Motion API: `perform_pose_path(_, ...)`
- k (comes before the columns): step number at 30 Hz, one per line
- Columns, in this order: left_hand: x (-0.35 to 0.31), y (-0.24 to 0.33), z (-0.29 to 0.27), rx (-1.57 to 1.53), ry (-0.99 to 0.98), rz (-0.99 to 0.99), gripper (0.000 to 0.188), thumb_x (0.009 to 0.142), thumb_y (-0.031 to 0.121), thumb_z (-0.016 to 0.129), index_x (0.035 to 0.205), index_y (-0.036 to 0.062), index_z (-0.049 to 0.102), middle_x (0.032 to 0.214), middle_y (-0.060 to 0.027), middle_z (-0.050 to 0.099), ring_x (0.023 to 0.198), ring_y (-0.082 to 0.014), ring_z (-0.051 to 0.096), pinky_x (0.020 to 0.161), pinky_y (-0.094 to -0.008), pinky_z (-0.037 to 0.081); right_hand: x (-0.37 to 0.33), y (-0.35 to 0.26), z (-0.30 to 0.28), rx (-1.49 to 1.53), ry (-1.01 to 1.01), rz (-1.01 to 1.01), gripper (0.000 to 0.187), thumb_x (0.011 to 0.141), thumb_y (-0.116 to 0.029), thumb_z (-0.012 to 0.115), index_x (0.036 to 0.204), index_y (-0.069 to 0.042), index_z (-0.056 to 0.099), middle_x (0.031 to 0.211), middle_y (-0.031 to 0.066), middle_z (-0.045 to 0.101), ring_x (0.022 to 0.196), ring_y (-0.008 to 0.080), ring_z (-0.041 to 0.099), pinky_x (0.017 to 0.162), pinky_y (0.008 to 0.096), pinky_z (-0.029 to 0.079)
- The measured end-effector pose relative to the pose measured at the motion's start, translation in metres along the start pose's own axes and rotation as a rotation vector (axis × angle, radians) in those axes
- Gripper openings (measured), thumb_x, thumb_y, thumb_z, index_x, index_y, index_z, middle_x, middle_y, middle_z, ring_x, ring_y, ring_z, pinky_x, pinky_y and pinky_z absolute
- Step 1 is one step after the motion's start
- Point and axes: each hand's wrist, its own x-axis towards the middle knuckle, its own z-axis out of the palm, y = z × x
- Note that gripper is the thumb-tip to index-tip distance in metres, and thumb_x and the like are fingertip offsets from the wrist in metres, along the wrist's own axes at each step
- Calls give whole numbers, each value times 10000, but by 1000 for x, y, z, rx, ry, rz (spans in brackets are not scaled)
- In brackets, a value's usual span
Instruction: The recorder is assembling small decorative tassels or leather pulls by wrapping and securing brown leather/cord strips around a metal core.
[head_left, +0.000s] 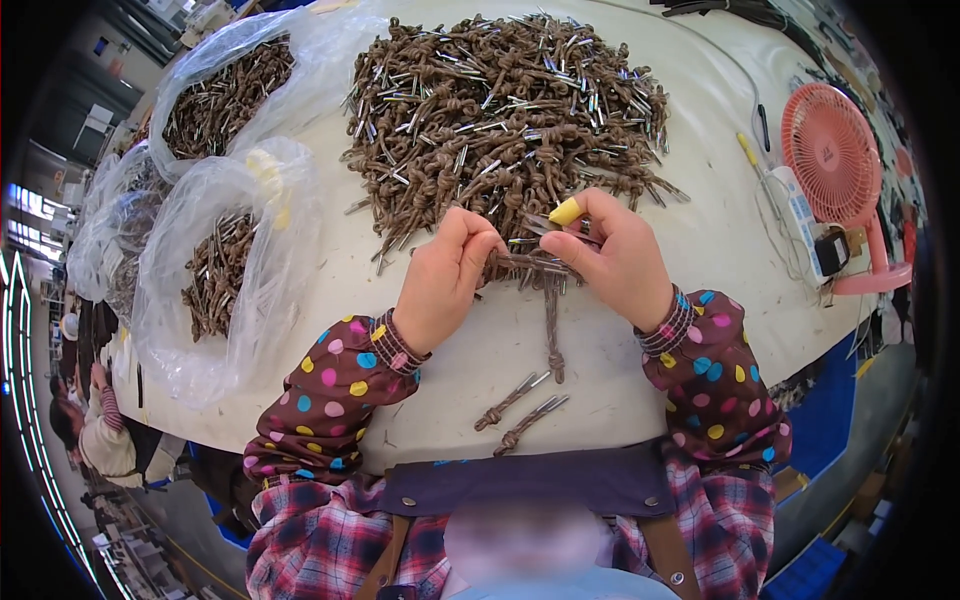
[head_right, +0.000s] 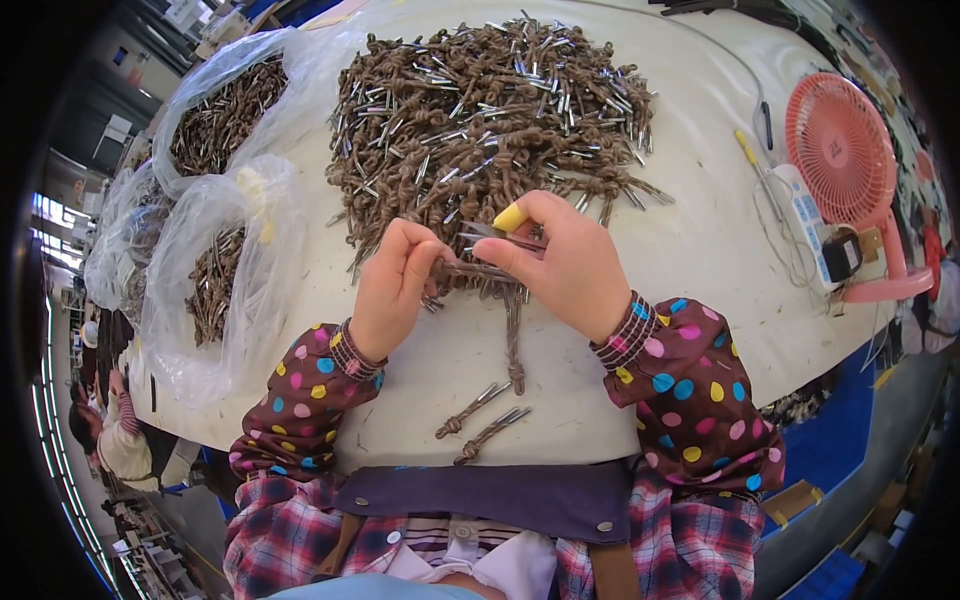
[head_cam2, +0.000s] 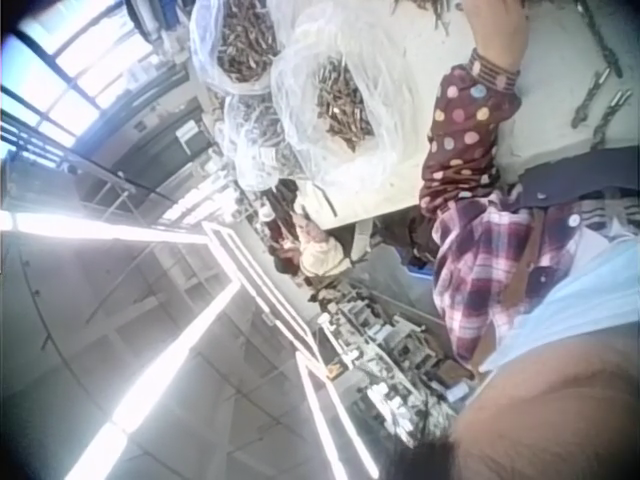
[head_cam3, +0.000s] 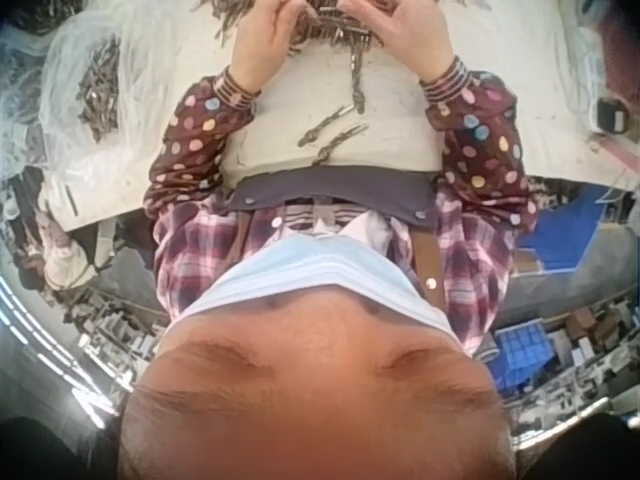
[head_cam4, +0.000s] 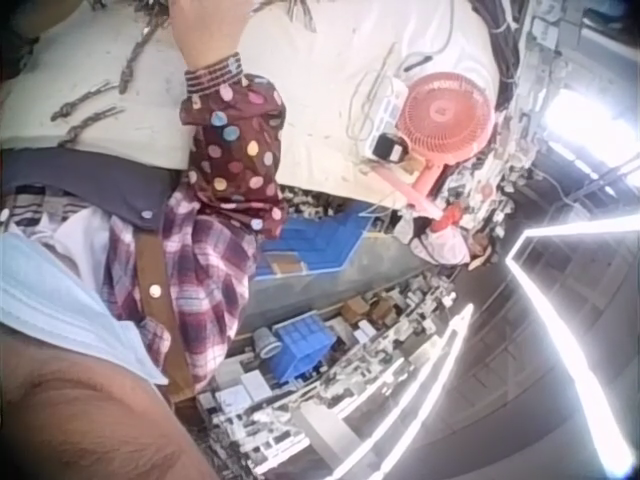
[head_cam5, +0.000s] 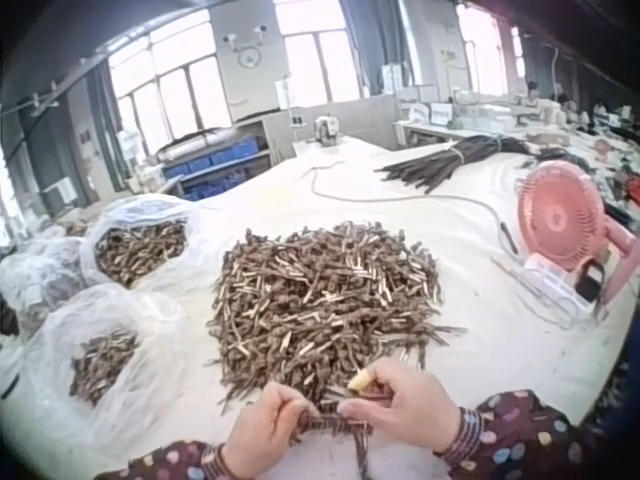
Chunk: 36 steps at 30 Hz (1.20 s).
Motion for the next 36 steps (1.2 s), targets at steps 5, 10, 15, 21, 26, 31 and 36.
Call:
perform_pose_path(5, 2, -3, 0, 27, -5, 209, 132, 905, 43, 591, 1005, 33, 504, 934, -85, 643, 818, -184, 620, 720, -284, 503, 2, 8, 5, 376, -234, 288, 379, 834, -314, 721, 887, 43, 604, 808, 71, 658, 719, 95, 594, 641, 248, 476)
perform_pose_path(10, 7, -8, -1, 327, 130, 559, 392, 739, 36, 746, 1075, 50, 544, 995, -93, 622, 934, -282, 592, 789, -345, 491, 0, 2, 2, 145, -158, 191, 238, 801, -210, 723, 894, -16, 622, 698, 80, 640, 653, 144, 639, 596, 271, 488)
perform_pose_path(15, 5, 4, -4, 535, 99, 469, 364, 685, 60, 779, 1016, 83, 630, 971, -72, 610, 878, -261, 577, 744, -329, 484, -8, -10, 8, -39, -1, 20, 194, 777, -178, 720, 892, -53, 627, 708, 101, 645, 636, 225, 654, 573, 298, 494)
perform_pose_path(21, 5, 4, 1, 704, 211, 618, 235, 677, 79, 772, 894, 97, 685, 884, -23, 631, 798, -218, 582, 668, -305, 488, -9, -3, 18, 74, 15, 94, 220, 781, -184, 734, 903, -41, 619, 723, 103, 655, 629, 210, 650, 579, 289, 492)
perform_pose_path(26, 7, 2, -4, 497, 171, 562, 166, 693, 22, 749, 838, 61, 678, 862, -45, 662, 794, -218, 592, 659, -304, 487, -10, 0, 23, 270, 5, 173, 238, 791, -173, 738, 913, -16, 607, 752, 104, 670, 635, 181, 644, 589, 274, 489)
perform_pose_path(31, 3, -1, -3, 166, 10, 241, 50, 887, 18, 595, 931, 11, 618, 858, -73, 665, 717, -144, 616, 660, -256, 497, -12, -5, 18, 68, 16, -88, 257, 788, -126, 722, 976, -16, 587, 794, 88, 674, 673, 198, 666, 617, 284, 517)
perform_pose_path(36, 0, 1, -4, 44, -66, -45, 106, 962, 83, 511, 971, 3, 581, 830, -58, 648, 666, -86, 581, 651, -231, 486, -8, -3, 13, -4, 1, -167, 351, 779, -205, 741, 1039, -56, 559, 857, 69, 649, 702, 224, 667, 591, 316, 518)
